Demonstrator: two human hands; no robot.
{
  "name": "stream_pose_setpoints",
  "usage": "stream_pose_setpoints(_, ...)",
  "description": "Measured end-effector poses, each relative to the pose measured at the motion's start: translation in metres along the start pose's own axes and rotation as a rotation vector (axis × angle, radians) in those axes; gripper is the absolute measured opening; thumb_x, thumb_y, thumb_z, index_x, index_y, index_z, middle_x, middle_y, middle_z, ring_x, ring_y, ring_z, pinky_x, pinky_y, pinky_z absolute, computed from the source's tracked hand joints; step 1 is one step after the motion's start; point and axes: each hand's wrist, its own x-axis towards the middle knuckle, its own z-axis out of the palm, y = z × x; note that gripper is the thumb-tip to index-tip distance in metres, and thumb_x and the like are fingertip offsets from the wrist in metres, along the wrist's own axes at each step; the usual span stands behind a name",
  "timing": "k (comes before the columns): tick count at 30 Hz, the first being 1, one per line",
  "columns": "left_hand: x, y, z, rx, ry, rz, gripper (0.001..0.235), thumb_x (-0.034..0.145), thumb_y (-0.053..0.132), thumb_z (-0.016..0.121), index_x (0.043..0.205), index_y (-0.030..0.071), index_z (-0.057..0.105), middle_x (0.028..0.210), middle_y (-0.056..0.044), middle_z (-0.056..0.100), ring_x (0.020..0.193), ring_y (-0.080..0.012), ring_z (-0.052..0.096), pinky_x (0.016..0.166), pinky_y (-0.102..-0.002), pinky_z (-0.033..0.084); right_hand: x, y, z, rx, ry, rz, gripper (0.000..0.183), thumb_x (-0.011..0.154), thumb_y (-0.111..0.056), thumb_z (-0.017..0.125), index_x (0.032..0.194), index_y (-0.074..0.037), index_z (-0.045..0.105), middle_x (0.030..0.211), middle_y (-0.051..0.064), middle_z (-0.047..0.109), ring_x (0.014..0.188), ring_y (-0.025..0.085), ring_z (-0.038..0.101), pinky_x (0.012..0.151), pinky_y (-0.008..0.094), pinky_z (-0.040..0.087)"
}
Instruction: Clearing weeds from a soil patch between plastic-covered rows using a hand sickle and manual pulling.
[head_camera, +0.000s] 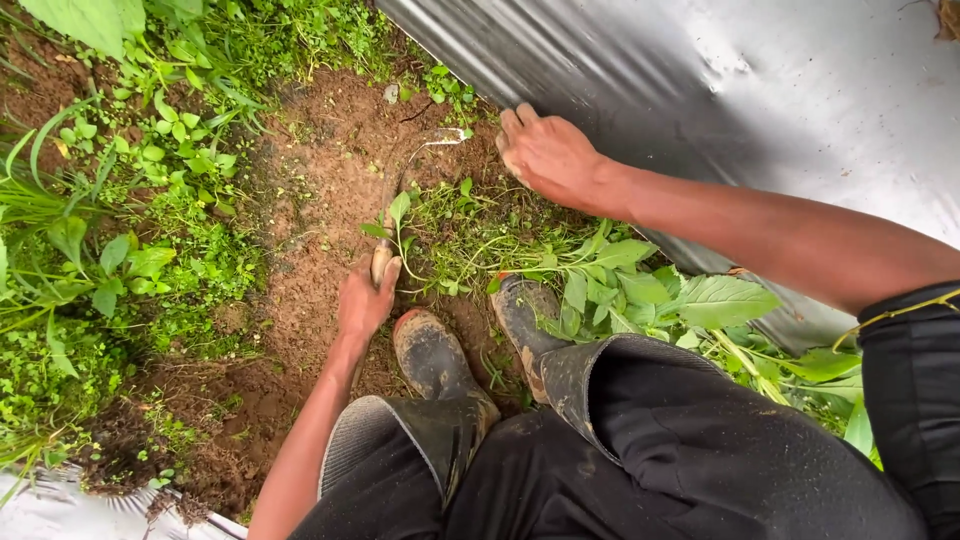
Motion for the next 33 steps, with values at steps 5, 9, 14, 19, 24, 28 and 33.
stream_pose_setpoints(5, -0.003, 0.002, -0.005, -0.017, 0.001, 0.017, 0.052, 0.100, 0.046, 0.059, 0.116, -0.004, 0.064, 0.094, -0.030, 0.068, 0.093, -0.0495, 0.070, 0.075, -0.058, 0.054, -0.037, -0.010, 0.003, -0.270, -0.044, -0.237, 0.017, 0.096, -0.021, 0.062, 0.104, -0.013, 0.076, 0.116, 0.012, 0.063, 0.115, 0.029, 0.049, 0.088, 0.038, 0.037)
stream_pose_setpoints(9, 0.003, -0.007, -0.010, -0.089, 0.076, -0.038, 0.042, 0.105, 0.037, 0.059, 0.117, -0.003, 0.064, 0.083, -0.020, 0.066, 0.077, -0.0354, 0.072, 0.068, -0.047, 0.058, -0.046, -0.013, 0.051, -0.130, -0.078, -0.234, 0.015, 0.096, -0.020, 0.062, 0.101, -0.017, 0.076, 0.100, 0.004, 0.065, 0.109, 0.022, 0.051, 0.087, 0.031, 0.043)
stream_pose_setpoints(14, 0.019, -0.025, -0.012, -0.480, 0.305, -0.190, 0.032, 0.109, 0.015, 0.050, 0.128, -0.010, 0.052, 0.078, -0.015, 0.062, 0.059, -0.0212, 0.060, 0.052, -0.035, 0.052, -0.044, -0.021, 0.031, -0.226, -0.183, -0.138, 0.012, 0.098, -0.019, 0.063, 0.108, -0.025, 0.066, 0.103, -0.002, 0.074, 0.093, 0.014, 0.059, 0.060, 0.019, 0.048)
stream_pose_setpoints(19, 0.035, -0.050, -0.006, -0.656, 0.353, -0.238, 0.028, 0.107, 0.023, 0.054, 0.112, -0.004, 0.056, 0.069, -0.011, 0.064, 0.049, -0.0155, 0.063, 0.040, -0.029, 0.055, -0.017, -0.004, 0.031, 0.024, 0.020, -0.046, 0.019, 0.098, -0.013, 0.057, 0.107, -0.013, 0.073, 0.106, 0.010, 0.070, 0.092, 0.020, 0.057, 0.059, 0.026, 0.050)
stream_pose_setpoints(24, 0.029, -0.035, 0.003, -0.713, 0.278, -0.255, 0.030, 0.110, 0.020, 0.050, 0.123, -0.006, 0.052, 0.073, -0.009, 0.062, 0.055, -0.0158, 0.062, 0.045, -0.028, 0.056, 0.047, 0.000, -0.031, 0.052, 0.266, -0.019, 0.027, 0.100, -0.012, 0.055, 0.126, -0.007, 0.063, 0.117, 0.018, 0.057, 0.103, 0.029, 0.055, 0.069, 0.032, 0.046)
stream_pose_setpoints(28, 0.029, -0.031, 0.005, -0.827, 0.210, -0.369, 0.026, 0.107, 0.028, 0.055, 0.127, 0.011, 0.058, 0.077, -0.002, 0.061, 0.055, -0.0146, 0.054, 0.044, -0.029, 0.048, 0.101, 0.000, -0.018, 0.167, 0.076, 0.062, 0.050, 0.105, -0.036, 0.007, 0.137, -0.008, 0.034, 0.124, 0.018, 0.044, 0.091, 0.023, 0.044, 0.074, 0.036, 0.045)
stream_pose_setpoints(33, 0.034, -0.045, 0.011, -0.859, 0.211, -0.362, 0.027, 0.107, 0.027, 0.056, 0.127, 0.009, 0.060, 0.077, -0.003, 0.062, 0.055, -0.0156, 0.056, 0.044, -0.029, 0.049, 0.117, 0.005, 0.022, -0.280, -0.189, -0.223, 0.027, 0.100, -0.012, 0.053, 0.122, -0.020, 0.067, 0.144, 0.019, 0.054, 0.115, 0.024, 0.059, 0.085, 0.033, 0.061)
